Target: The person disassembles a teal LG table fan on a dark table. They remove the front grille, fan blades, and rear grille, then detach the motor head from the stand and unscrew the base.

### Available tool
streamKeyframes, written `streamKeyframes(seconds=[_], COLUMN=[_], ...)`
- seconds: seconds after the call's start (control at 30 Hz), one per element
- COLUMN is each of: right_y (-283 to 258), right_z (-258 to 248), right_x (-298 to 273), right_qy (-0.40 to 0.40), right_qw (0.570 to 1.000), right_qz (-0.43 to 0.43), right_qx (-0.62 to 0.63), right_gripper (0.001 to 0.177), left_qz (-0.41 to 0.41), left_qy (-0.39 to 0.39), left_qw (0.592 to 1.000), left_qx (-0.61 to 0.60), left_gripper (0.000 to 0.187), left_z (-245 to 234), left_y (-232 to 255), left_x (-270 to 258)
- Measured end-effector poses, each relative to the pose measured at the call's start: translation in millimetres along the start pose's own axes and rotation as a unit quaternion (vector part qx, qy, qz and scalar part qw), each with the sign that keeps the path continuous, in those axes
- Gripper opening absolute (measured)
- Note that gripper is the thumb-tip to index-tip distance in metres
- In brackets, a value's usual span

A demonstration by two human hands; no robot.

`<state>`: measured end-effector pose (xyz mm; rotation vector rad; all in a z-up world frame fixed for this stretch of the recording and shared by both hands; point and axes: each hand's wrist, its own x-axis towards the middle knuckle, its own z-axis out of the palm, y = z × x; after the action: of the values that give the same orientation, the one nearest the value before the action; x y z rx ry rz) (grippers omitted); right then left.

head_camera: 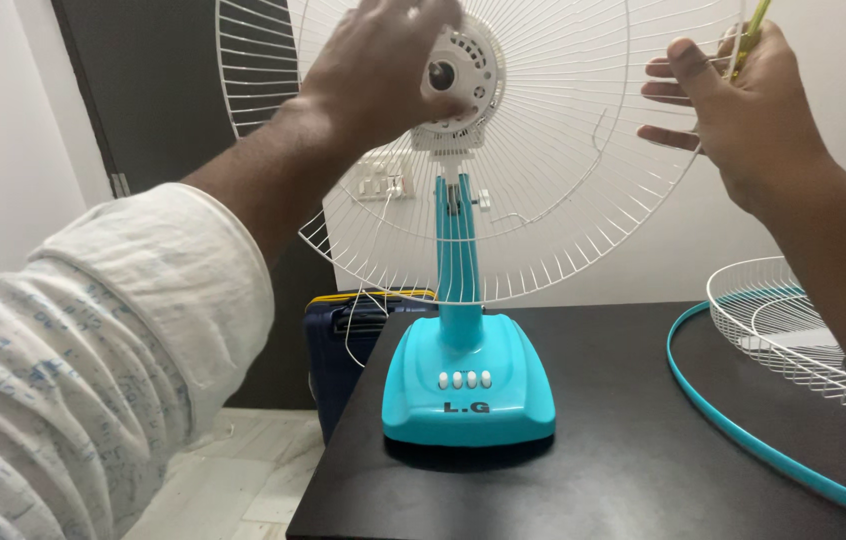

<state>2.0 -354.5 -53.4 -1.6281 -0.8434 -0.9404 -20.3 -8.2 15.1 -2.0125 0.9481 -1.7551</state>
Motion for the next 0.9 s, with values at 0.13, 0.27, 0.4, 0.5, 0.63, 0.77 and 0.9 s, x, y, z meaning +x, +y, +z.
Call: streamKeyframes(seconds=[0.13,0.27,0.4,0.5,0.63,0.77,0.9], right_y=[-1,-8,-15,-16,-17,-14,-12], right_z=[2,7,11,13,13,12,11], right_x=[-2,-4,-7,-9,-9,-11,-11], right_qy=[0.001,0.010,0.016,0.013,0.013,0.013,0.008], right_qw=[1.000,1.000,1.000,1.000,0.999,0.999,0.999], right_qz=[0.004,0.005,0.005,0.001,-0.005,-0.010,-0.010], right_qx=[0.013,-0.007,-0.016,-0.027,-0.040,-0.043,-0.034], right_gripper=[0.044,0.048,0.050,0.050,0.051,0.051,0.051], left_qz=[0.041,0.061,0.091,0.069,0.019,-0.045,-0.049], left_qy=[-0.033,-0.022,-0.018,-0.051,-0.073,-0.104,-0.069], left_qw=[0.995,0.994,0.990,0.986,0.989,0.983,0.982], left_qx=[-0.083,-0.093,-0.108,-0.143,-0.124,-0.147,-0.166], left_gripper=[0.057,0.058,0.052,0.049,0.049,0.050,0.052], left_z=[0,1,4,4,0,-2,3], left_y=[-7,-10,-14,-14,-10,-7,-10], left_x=[-7,-12,-8,-6,-1,-2,-3])
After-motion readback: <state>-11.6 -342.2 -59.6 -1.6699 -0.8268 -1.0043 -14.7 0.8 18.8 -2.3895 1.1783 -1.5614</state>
